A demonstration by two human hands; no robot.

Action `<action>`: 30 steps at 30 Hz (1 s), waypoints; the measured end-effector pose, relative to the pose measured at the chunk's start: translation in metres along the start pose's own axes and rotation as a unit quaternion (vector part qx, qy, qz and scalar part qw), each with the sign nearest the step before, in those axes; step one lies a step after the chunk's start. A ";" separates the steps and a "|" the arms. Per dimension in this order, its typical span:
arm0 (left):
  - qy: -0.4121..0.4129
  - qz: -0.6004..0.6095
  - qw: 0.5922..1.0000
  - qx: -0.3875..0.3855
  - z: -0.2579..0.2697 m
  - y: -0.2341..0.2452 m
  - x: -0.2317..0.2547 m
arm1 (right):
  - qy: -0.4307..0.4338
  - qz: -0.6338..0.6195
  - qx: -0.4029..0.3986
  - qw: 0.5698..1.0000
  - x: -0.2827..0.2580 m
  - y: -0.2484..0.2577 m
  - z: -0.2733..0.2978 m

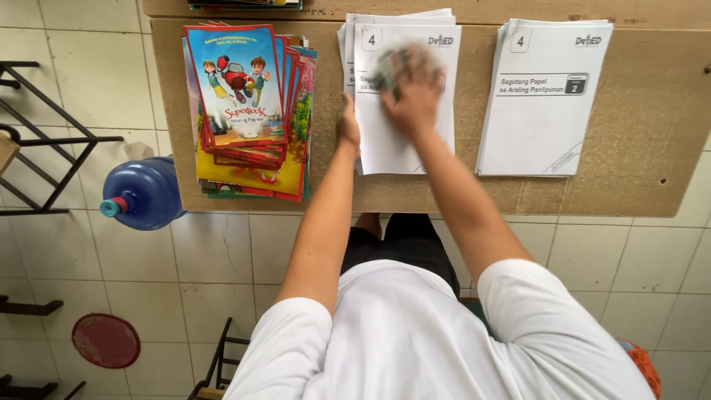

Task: Wiping and cleaning a stack of educational booklets with a cloth on a table.

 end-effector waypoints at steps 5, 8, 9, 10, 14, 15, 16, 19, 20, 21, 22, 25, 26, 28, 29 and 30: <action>0.005 -0.023 0.998 -0.052 0.039 0.000 0.043 | 0.325 -0.088 -0.067 0.939 -0.040 0.023 0.126; -0.159 -0.079 0.980 -0.086 -0.025 0.000 -0.020 | 0.335 -0.037 -0.167 0.927 -0.002 0.029 0.123; -0.159 -0.081 0.980 -0.087 -0.015 0.001 -0.014 | 0.333 -0.038 -0.168 0.927 0.005 0.030 0.111; -0.162 -0.122 0.976 -0.075 -0.007 0.001 -0.005 | 0.278 -0.016 -0.121 0.953 0.017 0.034 0.092; -0.166 -0.172 0.969 -0.055 -0.005 0.001 0.000 | -0.028 -0.003 -0.128 0.991 0.064 0.025 0.018; -0.165 -0.172 0.970 -0.054 0.003 -0.001 0.003 | -0.028 -0.003 -0.129 0.991 0.059 0.026 0.006; -0.149 -0.160 0.974 -0.051 0.007 -0.002 0.008 | -0.074 -0.018 -0.143 0.987 0.055 0.026 -0.009; -0.106 -0.059 0.991 -0.065 0.003 0.000 0.012 | -0.040 -0.051 -0.140 0.988 0.022 0.006 -0.021; -0.077 0.031 0.993 -0.082 0.000 0.000 0.010 | 0.038 -0.066 -0.123 0.989 0.005 -0.002 -0.019; -0.075 0.031 0.993 -0.081 0.007 0.002 0.020 | 0.038 -0.066 -0.125 0.989 -0.007 -0.002 0.001; -0.011 0.138 0.980 -0.141 0.015 -0.001 0.026 | 0.153 -0.090 -0.110 0.978 -0.029 0.001 0.024; 0.017 0.169 0.971 -0.168 0.012 -0.005 0.026 | 0.289 -0.103 -0.016 0.952 -0.043 0.001 0.091; -0.014 0.092 0.987 -0.130 0.011 0.001 0.016 | 0.311 -0.099 0.051 0.944 -0.041 0.001 0.122; -0.095 0.008 0.989 -0.109 -0.011 0.000 -0.008 | 0.262 -0.084 0.064 0.959 -0.022 0.009 0.139; -0.178 -0.076 0.978 -0.083 -0.023 -0.003 -0.017 | 0.215 -0.072 0.079 0.971 -0.009 0.014 0.145; -0.180 -0.071 0.977 -0.088 -0.016 -0.002 -0.014 | 0.215 -0.065 0.082 0.971 0.000 0.012 0.146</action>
Point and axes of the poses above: each hand's wrist, its own z-axis away from the middle knuckle, its own y-axis out of the back of the hand, x = y × z, the point moved 4 cm from there along -z, towards the middle knuckle
